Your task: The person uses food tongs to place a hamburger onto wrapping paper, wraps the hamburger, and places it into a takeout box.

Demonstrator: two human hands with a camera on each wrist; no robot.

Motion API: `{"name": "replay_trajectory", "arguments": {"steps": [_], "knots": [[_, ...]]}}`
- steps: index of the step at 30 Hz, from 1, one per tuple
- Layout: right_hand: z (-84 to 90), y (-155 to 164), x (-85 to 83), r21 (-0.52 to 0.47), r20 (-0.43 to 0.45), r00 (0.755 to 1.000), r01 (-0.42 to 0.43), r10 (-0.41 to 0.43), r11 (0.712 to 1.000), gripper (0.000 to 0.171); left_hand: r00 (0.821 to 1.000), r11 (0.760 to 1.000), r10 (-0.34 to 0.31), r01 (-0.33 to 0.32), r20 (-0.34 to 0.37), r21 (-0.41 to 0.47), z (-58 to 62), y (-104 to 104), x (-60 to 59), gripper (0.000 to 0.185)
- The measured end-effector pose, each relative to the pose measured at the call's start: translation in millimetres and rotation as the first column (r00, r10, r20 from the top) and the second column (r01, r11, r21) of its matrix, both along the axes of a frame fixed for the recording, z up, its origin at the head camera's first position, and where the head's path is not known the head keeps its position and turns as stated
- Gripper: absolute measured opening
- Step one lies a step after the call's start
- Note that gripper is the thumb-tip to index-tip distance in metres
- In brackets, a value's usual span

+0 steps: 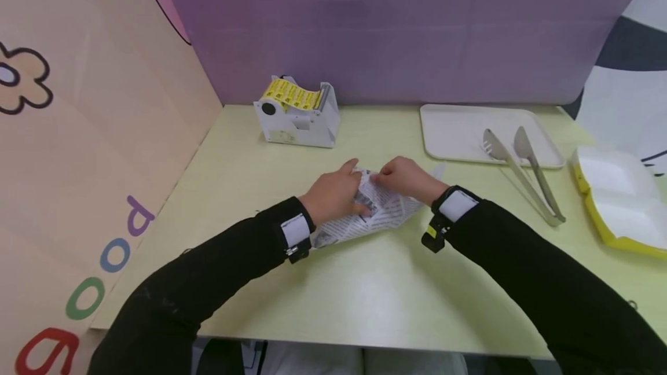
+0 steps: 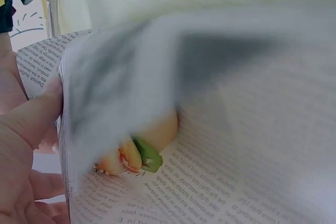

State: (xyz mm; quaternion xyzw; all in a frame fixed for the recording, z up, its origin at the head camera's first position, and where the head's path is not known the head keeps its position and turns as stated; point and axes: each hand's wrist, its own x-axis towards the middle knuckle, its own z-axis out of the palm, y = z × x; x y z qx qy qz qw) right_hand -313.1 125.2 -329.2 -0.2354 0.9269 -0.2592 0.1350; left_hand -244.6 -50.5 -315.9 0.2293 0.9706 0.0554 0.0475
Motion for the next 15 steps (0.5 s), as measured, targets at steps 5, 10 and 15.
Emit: {"name": "replay_trajectory", "arguments": {"steps": [5,10,15], "knots": [[-2.6,4,0.8,0.054,0.097,0.995,-0.028,0.023,0.998,0.039,0.996,1.000,0.010,-0.010,0.084,-0.001,-5.3,1,-4.3,0.052],[9.2,21,4.9,0.100,0.199,0.975,-0.125,0.103,0.987,0.036,0.992,1.000,0.016,-0.017,0.124,0.011,-8.6,0,-9.1,0.050],[20.5,40,6.4,0.049,0.284,0.949,-0.159,0.139,0.986,0.017,0.991,1.000,0.001,0.000,0.133,-0.005,-6.6,0,-11.9,0.059]]}}
